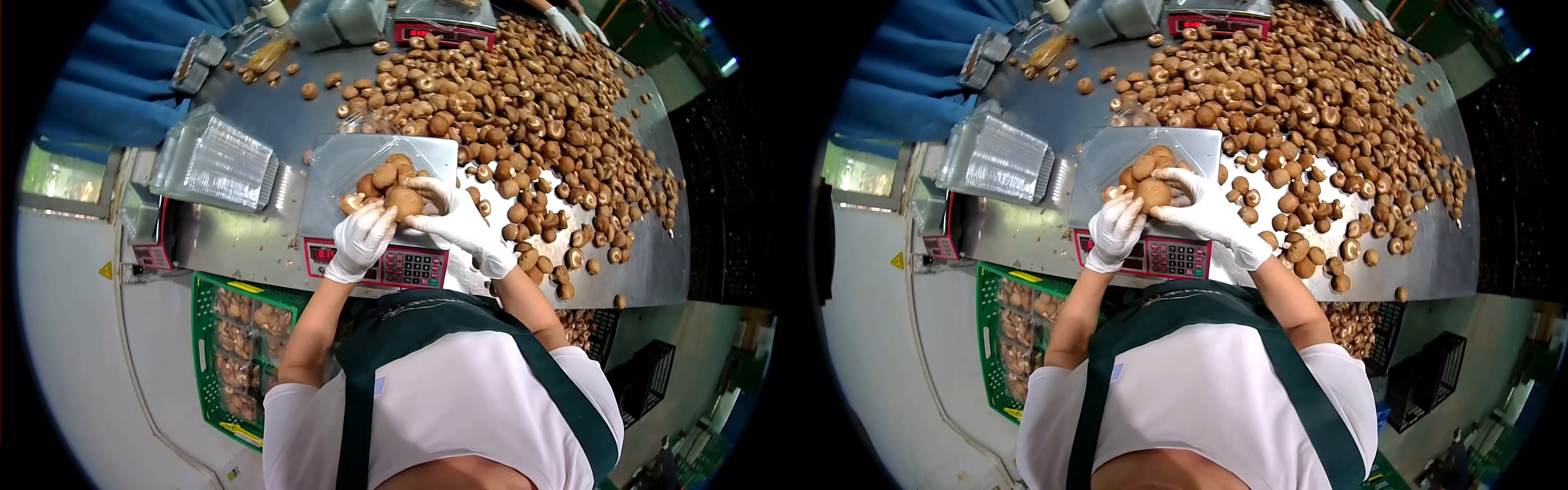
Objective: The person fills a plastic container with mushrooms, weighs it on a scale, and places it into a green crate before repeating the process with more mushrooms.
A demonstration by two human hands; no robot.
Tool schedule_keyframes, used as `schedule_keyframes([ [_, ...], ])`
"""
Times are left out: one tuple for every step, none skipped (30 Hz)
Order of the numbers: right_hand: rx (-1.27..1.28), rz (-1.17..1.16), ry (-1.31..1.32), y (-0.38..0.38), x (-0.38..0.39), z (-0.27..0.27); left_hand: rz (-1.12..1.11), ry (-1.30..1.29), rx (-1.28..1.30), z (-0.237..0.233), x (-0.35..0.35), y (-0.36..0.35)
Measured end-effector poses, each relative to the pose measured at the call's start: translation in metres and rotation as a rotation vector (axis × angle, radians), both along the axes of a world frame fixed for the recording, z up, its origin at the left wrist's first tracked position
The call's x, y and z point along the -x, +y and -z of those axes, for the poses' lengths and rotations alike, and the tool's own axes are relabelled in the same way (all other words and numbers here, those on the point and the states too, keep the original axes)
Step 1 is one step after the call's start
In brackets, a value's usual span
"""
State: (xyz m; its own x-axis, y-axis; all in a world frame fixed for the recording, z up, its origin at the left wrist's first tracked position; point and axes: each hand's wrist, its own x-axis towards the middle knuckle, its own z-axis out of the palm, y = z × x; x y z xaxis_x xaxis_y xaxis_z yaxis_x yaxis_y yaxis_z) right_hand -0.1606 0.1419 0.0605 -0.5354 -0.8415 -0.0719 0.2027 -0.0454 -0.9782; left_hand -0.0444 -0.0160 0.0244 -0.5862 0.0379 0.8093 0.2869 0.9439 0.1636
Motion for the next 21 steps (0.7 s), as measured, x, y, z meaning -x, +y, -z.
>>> schedule_keyframes([
  [-0.007, 0.04, 0.05, 0.002, 0.0, -0.002, 0.017, 0.004, -0.016, 0.0, 0.001, 0.001],
  [0.002, 0.075, 0.099, 0.004, 0.001, 0.001, 0.019, 0.024, -0.042, 0.001, 0.004, 0.003],
  [0.011, 0.109, 0.147, 0.007, 0.002, 0.005, 0.02, 0.043, -0.069, -0.001, 0.007, 0.005],
  [0.007, 0.122, 0.148, 0.01, 0.003, 0.007, 0.027, 0.047, -0.129, -0.001, 0.009, 0.006],
  [0.039, 0.133, 0.213, 0.013, 0.005, 0.008, 0.014, 0.053, -0.184, -0.003, 0.01, 0.007],
  [0.072, 0.142, 0.277, 0.015, 0.005, 0.01, -0.031, 0.034, -0.205, -0.005, 0.012, 0.006],
  [0.071, 0.15, 0.277, 0.018, 0.006, 0.011, -0.078, 0.016, -0.222, -0.006, 0.013, 0.004],
  [0.076, 0.17, 0.255, 0.02, 0.006, 0.012, -0.112, 0.003, -0.267, -0.009, 0.014, 0.003],
  [0.082, 0.188, 0.232, 0.021, 0.007, 0.014, -0.166, -0.034, -0.263, -0.013, 0.016, 0.001],
  [0.061, 0.22, 0.278, 0.022, 0.007, 0.015, -0.18, -0.055, -0.306, -0.014, 0.019, -0.002],
  [0.062, 0.22, 0.278, 0.024, 0.006, 0.013, -0.194, -0.075, -0.35, -0.015, 0.021, -0.005],
  [-0.001, 0.267, 0.391, 0.026, 0.006, 0.009, -0.224, -0.103, -0.39, -0.017, 0.022, -0.006],
  [-0.065, 0.314, 0.503, 0.027, 0.006, 0.007, -0.223, -0.104, -0.387, -0.019, 0.023, -0.008],
  [-0.065, 0.319, 0.502, 0.028, 0.007, 0.009, -0.214, -0.135, -0.367, -0.022, 0.024, -0.009],
  [-0.065, 0.349, 0.607, 0.03, 0.009, 0.012, -0.202, -0.168, -0.35, -0.022, 0.026, -0.009],
  [-0.067, 0.381, 0.714, 0.033, 0.01, 0.013, -0.186, -0.231, -0.392, -0.018, 0.026, -0.009],
  [-0.076, 0.394, 0.717, 0.039, 0.013, 0.013, -0.17, -0.232, -0.394, -0.018, 0.027, -0.008],
  [-0.117, 0.384, 0.732, 0.047, 0.015, 0.012, -0.15, -0.301, -0.329, -0.018, 0.029, -0.005],
  [-0.163, 0.379, 0.748, 0.058, 0.019, 0.011, -0.122, -0.367, -0.263, -0.018, 0.032, -0.001],
  [-0.193, 0.412, 0.751, 0.072, 0.021, 0.011, -0.081, -0.463, -0.214, -0.01, 0.034, -0.001],
  [-0.266, 0.419, 0.78, 0.093, 0.027, 0.023, -0.086, -0.598, -0.087, -0.005, 0.033, 0.001],
])
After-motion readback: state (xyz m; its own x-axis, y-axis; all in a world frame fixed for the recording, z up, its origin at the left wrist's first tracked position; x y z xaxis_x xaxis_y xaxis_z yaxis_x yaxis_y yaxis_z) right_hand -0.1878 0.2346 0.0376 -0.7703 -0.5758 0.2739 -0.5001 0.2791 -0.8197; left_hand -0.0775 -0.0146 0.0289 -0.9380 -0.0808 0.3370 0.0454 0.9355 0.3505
